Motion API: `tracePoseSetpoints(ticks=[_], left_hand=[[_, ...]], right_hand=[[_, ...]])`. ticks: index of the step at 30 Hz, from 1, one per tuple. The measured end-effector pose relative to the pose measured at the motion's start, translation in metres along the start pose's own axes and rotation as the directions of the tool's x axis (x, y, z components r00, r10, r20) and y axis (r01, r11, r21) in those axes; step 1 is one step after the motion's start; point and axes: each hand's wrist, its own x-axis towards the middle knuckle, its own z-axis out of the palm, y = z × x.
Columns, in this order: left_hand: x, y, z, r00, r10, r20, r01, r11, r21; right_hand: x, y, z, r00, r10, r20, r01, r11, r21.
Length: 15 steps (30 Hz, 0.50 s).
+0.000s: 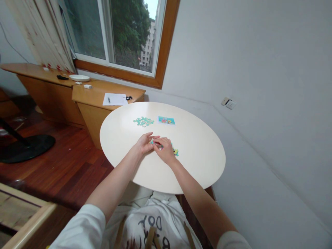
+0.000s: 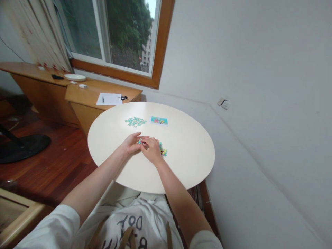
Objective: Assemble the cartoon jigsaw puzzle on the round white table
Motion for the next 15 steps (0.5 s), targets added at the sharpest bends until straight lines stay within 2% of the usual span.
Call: tracePoseSetpoints(ticks=[10,15], left_hand=[[0.005,-0.003,-0.001,1.0,0.006,0.005,-0.006,1.0,-0.027],[0.01,-0.005,-0.006,0.999,-0.025,-0.027,0.026,0.999,0.045]], right_hand=[[0.001,0.006,-0.005,0.995,0.092,-0.032,-0.091,0.995,0.034],[0.002,0.011,-0.006,0.985,0.101,-0.14,-0.082,0.987,0.137]])
